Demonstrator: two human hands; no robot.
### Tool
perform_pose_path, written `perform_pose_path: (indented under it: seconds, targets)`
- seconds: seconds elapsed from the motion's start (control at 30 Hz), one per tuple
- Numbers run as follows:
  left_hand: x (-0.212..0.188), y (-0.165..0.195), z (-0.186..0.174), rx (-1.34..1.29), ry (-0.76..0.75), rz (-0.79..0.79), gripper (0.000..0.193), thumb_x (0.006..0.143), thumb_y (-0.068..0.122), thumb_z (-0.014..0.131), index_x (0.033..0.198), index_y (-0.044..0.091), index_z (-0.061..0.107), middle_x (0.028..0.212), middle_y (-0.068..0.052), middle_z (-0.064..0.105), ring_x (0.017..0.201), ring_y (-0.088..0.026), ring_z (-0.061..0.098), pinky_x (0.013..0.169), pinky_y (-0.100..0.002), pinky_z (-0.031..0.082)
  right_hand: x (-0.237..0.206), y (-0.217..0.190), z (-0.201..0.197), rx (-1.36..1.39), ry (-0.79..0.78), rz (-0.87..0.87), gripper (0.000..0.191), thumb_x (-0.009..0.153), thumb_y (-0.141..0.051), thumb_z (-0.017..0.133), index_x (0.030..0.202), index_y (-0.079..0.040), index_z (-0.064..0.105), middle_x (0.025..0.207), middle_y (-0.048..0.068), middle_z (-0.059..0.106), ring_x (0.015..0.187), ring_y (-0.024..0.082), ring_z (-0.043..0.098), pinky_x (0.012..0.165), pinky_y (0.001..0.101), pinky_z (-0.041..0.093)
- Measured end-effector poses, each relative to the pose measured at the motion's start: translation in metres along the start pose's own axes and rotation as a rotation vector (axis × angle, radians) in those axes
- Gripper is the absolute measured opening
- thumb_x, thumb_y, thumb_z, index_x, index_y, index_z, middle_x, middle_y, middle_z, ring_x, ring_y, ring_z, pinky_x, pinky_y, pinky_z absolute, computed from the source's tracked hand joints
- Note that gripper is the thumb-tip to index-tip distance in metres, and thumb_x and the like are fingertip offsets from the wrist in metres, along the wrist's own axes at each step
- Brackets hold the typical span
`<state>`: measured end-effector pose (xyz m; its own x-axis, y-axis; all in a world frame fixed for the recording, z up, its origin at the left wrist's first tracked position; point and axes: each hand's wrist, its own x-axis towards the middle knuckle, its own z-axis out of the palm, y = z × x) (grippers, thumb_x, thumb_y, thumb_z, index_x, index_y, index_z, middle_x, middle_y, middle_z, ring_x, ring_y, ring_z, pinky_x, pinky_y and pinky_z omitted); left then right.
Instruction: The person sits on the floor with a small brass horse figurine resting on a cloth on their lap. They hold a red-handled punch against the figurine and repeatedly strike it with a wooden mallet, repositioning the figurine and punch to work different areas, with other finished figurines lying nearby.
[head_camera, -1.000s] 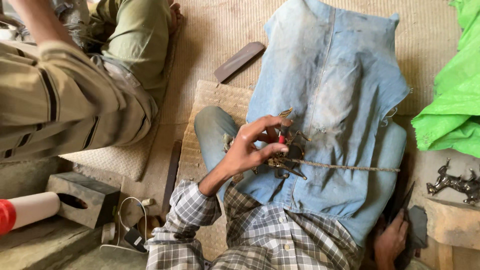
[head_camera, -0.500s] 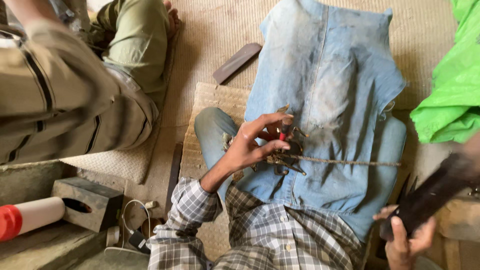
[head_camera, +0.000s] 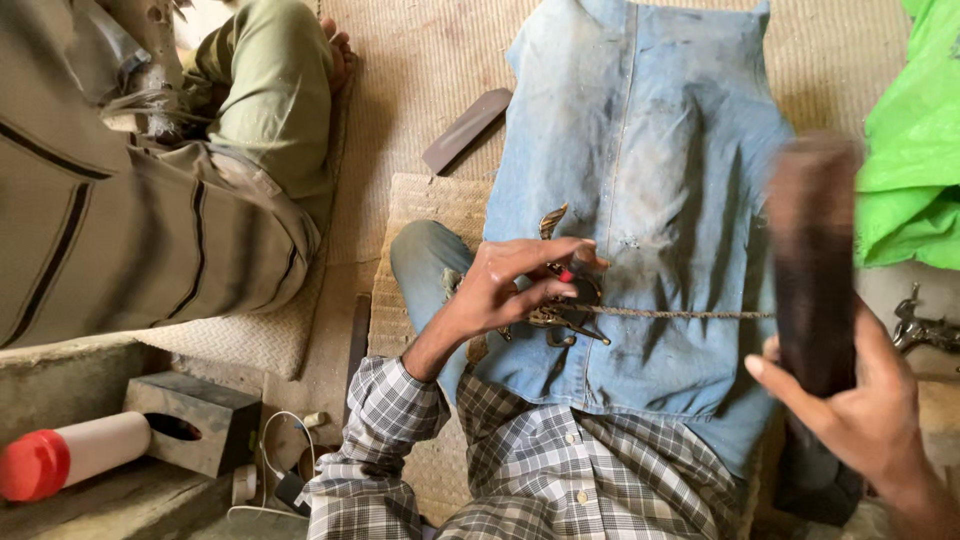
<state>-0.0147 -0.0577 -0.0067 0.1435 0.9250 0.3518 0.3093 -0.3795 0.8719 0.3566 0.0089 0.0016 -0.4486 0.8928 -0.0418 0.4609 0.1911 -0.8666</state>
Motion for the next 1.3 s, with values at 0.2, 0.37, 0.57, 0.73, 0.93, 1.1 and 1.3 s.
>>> perform_pose_path:
  seconds: [0.2, 0.37, 0.57, 0.73, 0.93, 1.1, 1.3]
  targets:
    - [-0.003, -0.009, 0.001, 0.022, -0.006, -0.015, 0.055, 0.092, 0.008, 0.08, 0.143, 0.012, 0.059, 0.123, -0.003, 0.076, 0.102, -0.018, 0.077, 0.085, -0.03, 0.065, 0.037, -0.051, 0.0, -0.442, 0.047, -0.404, 0.083, 0.074, -0.025, 0.086, 0.144, 0.001, 0.051, 0.112, 0.021, 0.069, 0.092, 0.028, 0.071, 0.076, 0.036, 0.058]
    - [-0.008, -0.016, 0.001, 0.078, 0.005, 0.003, 0.04, 0.09, 0.01, 0.083, 0.126, 0.009, 0.068, 0.106, -0.005, 0.077, 0.089, -0.017, 0.075, 0.079, -0.031, 0.059, 0.054, -0.074, 0.001, -0.678, -0.096, -0.464, 0.08, 0.072, -0.028, 0.089, 0.144, -0.014, 0.057, 0.088, 0.008, 0.061, 0.066, 0.025, 0.064, 0.059, 0.039, 0.056]
    - [-0.011, -0.023, 0.002, 0.147, -0.006, -0.024, 0.021, 0.086, 0.013, 0.087, 0.101, 0.006, 0.076, 0.089, -0.007, 0.075, 0.074, -0.021, 0.071, 0.066, -0.033, 0.051, 0.063, -0.083, 0.002, -0.926, -0.258, -0.476, 0.084, 0.069, -0.024, 0.087, 0.147, -0.03, 0.056, 0.088, 0.001, 0.059, 0.062, 0.018, 0.061, 0.054, 0.034, 0.054]
    - [-0.008, -0.021, 0.0, 0.085, -0.004, 0.109, 0.02, 0.09, 0.012, 0.083, 0.106, 0.006, 0.073, 0.102, -0.008, 0.075, 0.089, -0.024, 0.074, 0.077, -0.035, 0.057, 0.065, -0.086, -0.002, -0.762, -0.133, -0.618, 0.077, 0.069, -0.012, 0.085, 0.14, -0.028, 0.061, 0.092, 0.002, 0.063, 0.07, 0.022, 0.064, 0.055, 0.0374, 0.052]
    - [-0.008, -0.02, 0.001, 0.009, -0.011, 0.007, 0.035, 0.09, 0.011, 0.082, 0.122, 0.004, 0.069, 0.11, -0.009, 0.076, 0.092, -0.023, 0.076, 0.079, -0.033, 0.059, 0.065, -0.091, 0.001, -0.439, -0.006, -0.56, 0.076, 0.078, -0.006, 0.082, 0.146, -0.023, 0.05, 0.104, 0.003, 0.065, 0.081, 0.021, 0.068, 0.064, 0.0367, 0.055]
    - [-0.008, -0.023, 0.003, 0.058, -0.016, 0.033, 0.039, 0.09, 0.01, 0.083, 0.125, 0.004, 0.067, 0.102, -0.01, 0.075, 0.089, -0.024, 0.075, 0.079, -0.035, 0.059, 0.073, -0.083, 0.002, -0.645, -0.218, -0.45, 0.095, 0.062, -0.013, 0.084, 0.151, -0.023, 0.052, 0.099, 0.008, 0.067, 0.067, 0.021, 0.064, 0.059, 0.0366, 0.056]
    - [-0.01, -0.024, 0.005, 0.068, -0.031, 0.006, 0.034, 0.09, 0.01, 0.084, 0.121, 0.006, 0.07, 0.1, -0.008, 0.077, 0.087, -0.022, 0.076, 0.077, -0.034, 0.059, 0.067, -0.069, 0.001, -0.799, -0.246, -0.352, 0.095, 0.063, -0.014, 0.082, 0.151, -0.029, 0.051, 0.095, 0.004, 0.065, 0.066, 0.024, 0.065, 0.062, 0.0396, 0.055]
